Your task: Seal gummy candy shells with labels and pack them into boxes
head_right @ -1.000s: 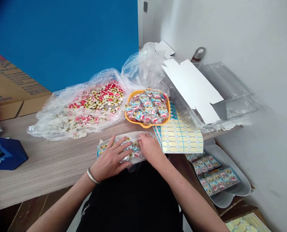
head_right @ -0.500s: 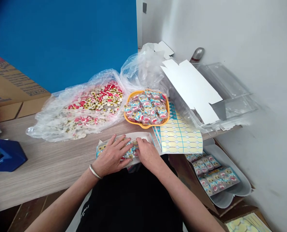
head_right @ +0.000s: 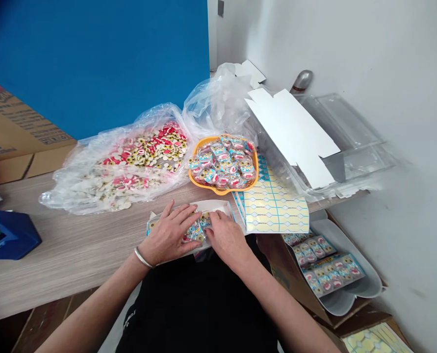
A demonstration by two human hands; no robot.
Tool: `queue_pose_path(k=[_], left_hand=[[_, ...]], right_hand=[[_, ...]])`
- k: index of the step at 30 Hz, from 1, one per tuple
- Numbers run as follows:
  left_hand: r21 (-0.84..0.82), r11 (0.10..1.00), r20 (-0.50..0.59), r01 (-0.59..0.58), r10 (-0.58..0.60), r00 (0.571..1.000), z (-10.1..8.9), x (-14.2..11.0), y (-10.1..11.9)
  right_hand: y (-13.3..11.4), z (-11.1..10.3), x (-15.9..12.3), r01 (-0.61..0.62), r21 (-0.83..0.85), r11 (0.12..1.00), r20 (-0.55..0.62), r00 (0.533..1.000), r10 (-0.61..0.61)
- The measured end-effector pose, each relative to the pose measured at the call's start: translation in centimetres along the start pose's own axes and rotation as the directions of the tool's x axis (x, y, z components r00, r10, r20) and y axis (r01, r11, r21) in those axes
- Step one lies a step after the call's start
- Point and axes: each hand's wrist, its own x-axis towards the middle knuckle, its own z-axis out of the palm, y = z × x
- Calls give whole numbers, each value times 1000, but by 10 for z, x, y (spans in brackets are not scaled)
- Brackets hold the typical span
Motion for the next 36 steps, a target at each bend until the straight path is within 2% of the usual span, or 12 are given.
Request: queue_pose_path(k=[3,6,9,13,20,22,24,28,33,36], left_hand=[[8,999,-2,31,-31,1000,-1,-1,3],[9,999,7,46,-46,999,-1,-1,5],[9,999,-2,48,-48,999,-1,-1,5],[-1,999,-20,41,-41,999,1,-1,3],[4,998,-1,63,-63,998,3,4,3],[2,998,6,71,-71,997,1,5,4],[2,997,17,74,-74,997,-1,6,6],[12,999,25,53,-53,998,-4,7,7],[12,998,70,-54,53,996,-1,9,5],[-9,997,104,-81,82,991,2,11,4]], right_hand=[[1,4,-8,98,-54,994,-55,993,-100],[1,12,-15,181,-75,981,-41,982,-185],[-2,22,-19,191,-49,980,-26,981,-192],[-2,31,-18,177,-4,984,-71,982,-177],[-1,30,-17,185,61,981,-155,972,-174],[-1,26,-16,147,54,988,-182,974,-135],[-1,21,-15,52,41,998,-185,982,-43],[-5,8,-9,-89,-20,996,-86,992,87],[-17,3,-2,-108,-122,987,16,994,111],[-20,10,-2,-88,-130,988,14,996,91]])
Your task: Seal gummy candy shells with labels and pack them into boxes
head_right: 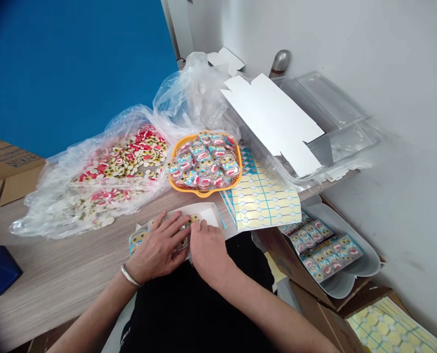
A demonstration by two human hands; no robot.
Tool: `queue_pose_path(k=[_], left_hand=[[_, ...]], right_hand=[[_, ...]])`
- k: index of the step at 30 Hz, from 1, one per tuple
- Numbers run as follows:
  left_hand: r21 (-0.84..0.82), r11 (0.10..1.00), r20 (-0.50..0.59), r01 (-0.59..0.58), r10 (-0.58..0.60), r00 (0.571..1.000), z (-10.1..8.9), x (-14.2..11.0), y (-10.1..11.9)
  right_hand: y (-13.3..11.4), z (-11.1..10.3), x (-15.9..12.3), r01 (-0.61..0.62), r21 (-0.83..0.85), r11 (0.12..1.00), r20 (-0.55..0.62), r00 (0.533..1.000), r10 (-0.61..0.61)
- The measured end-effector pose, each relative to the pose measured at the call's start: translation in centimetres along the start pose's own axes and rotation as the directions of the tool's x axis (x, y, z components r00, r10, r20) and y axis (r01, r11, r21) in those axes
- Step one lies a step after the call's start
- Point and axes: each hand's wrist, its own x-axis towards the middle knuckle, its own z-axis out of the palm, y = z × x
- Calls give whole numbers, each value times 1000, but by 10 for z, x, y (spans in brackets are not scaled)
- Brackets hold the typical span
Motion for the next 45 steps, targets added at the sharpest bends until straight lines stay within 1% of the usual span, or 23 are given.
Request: queue_pose_path(k=[3,8,15,19,24,28,32,35,38,40,42,45], left_hand=[[-2,1000,7,7,-7,1000,1,3,0],[17,1000,-12,4,-4,1000,2,5,-1],[113,992,10,-56,55,998,8,2,-6],[126,989,30,-77,74,997,10,2,-9],[130,986,35,-103,99,994,9,3,-11],[141,985,48,-102,96,994,9,4,-11],[155,982,50,-108,102,994,10,3,-13],[166,977,45,-131,125,991,12,1,-14],[169,979,54,-112,104,993,11,-1,-10],[162,985,44,-51,44,998,9,0,-5],[132,991,23,-5,2,1000,6,2,1],[73,997,0,16,-16,1000,1,3,5]], right_hand=[[1,10,-3,23,-12,1000,-56,998,-24],[3,21,-14,47,-35,998,-213,976,-54],[7,29,-29,189,56,980,-312,936,-163],[8,33,-30,321,86,943,-352,896,-273],[13,27,-31,457,121,881,-405,833,-377],[18,24,-31,521,131,844,-475,780,-408],[25,24,-28,521,152,840,-539,756,-372],[32,15,-22,511,173,842,-568,750,-338],[45,-6,-11,507,180,843,-561,757,-335],[54,-24,0,471,181,863,-544,779,-311],[62,-43,17,409,170,897,-523,809,-270],[68,-69,49,327,100,940,-488,839,-240]])
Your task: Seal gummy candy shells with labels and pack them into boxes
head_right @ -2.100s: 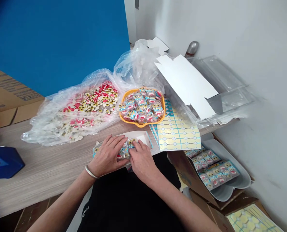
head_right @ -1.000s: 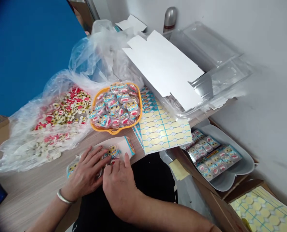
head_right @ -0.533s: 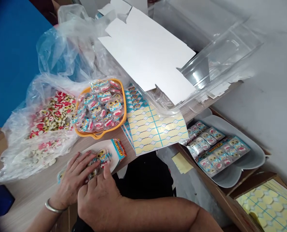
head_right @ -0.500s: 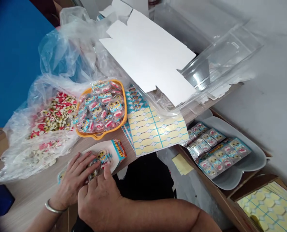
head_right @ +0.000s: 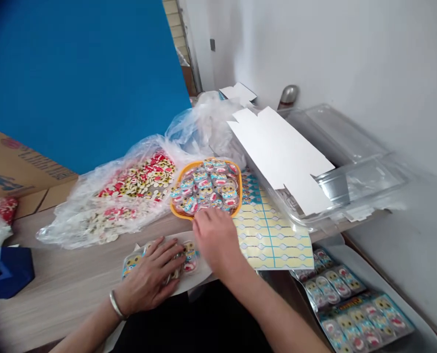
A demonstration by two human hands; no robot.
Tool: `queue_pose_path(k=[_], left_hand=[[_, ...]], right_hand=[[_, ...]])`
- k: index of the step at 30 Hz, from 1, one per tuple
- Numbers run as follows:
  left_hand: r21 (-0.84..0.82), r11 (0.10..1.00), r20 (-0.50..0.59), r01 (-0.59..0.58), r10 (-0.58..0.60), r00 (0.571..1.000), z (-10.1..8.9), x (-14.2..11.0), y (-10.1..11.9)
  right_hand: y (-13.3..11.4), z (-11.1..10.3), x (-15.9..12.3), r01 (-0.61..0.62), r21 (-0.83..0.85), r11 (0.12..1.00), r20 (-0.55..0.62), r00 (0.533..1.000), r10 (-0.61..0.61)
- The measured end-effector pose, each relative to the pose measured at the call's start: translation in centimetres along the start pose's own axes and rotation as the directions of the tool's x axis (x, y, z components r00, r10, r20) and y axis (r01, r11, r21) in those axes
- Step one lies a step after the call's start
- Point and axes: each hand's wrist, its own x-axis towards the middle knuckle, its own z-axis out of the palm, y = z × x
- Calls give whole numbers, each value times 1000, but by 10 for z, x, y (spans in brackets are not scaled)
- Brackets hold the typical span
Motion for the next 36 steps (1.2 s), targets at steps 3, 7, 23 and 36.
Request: queue_pose_path(k=[3,7,23,36], left_hand=[[-45,999,1,17,-17,1000,-1,-1,-1],[-106,993,10,47,-47,999,3,-5,-3],[-117,992,-37,37,-42,998,8,-8,-4],[-122,992,-101,27,-39,994,11,-6,-4]], right_hand=[[8,-1,41,70,-144,987,62,996,-62],[10,4,86,218,-298,929,189,968,-167],[13,16,105,317,-174,932,-32,944,-327],[3,17,-66,27,449,893,-42,999,-9]])
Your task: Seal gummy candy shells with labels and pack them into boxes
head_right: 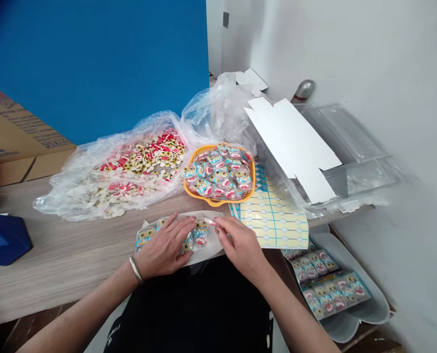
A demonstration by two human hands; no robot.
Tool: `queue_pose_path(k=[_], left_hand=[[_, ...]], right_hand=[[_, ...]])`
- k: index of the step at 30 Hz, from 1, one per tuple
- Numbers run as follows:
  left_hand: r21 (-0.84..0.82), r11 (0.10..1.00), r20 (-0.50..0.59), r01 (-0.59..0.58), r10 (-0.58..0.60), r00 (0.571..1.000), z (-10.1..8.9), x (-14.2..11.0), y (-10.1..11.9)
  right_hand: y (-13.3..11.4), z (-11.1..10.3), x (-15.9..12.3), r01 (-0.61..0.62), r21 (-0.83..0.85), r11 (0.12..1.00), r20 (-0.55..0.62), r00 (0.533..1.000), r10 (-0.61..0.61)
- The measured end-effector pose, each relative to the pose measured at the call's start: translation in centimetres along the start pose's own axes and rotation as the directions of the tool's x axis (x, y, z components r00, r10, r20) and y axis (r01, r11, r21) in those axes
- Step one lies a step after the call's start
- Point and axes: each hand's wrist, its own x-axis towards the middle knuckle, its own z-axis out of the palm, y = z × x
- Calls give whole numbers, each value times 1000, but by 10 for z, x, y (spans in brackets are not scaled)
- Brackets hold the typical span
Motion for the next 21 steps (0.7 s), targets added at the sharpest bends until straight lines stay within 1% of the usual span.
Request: queue_pose_path(k=[2,4,6,8,11,13,15,18,21], left_hand=[[7,1000,-7,-4,4,1000,-1,1,0],[18,1000,-3,-12,13,1000,-2,2,0],[33,999,14,-25,25,1000,-3,4,0],[47,998,45,-37,34,998,-4,5,0],[57,997,78,-42,38,996,-4,5,-2],[63,997,81,-44,39,996,-3,4,-3],[71,996,81,-50,44,996,-2,4,-4],[82,995,71,-62,56,996,-1,4,-6],[98,992,54,-82,77,996,0,6,-7]], right_hand=[[9,15,-17,157,-178,972,40,988,-152],[17,30,-25,279,-310,909,103,960,-259],[20,41,-27,357,-395,847,175,934,-312],[19,46,-24,376,-432,820,234,924,-302],[12,46,-21,330,-440,835,252,938,-238],[6,43,-22,275,-458,845,222,956,-190],[-2,43,-26,218,-503,836,173,973,-150],[-15,52,-31,115,-594,796,93,993,-74],[-27,66,-26,-52,-638,768,13,997,78]])
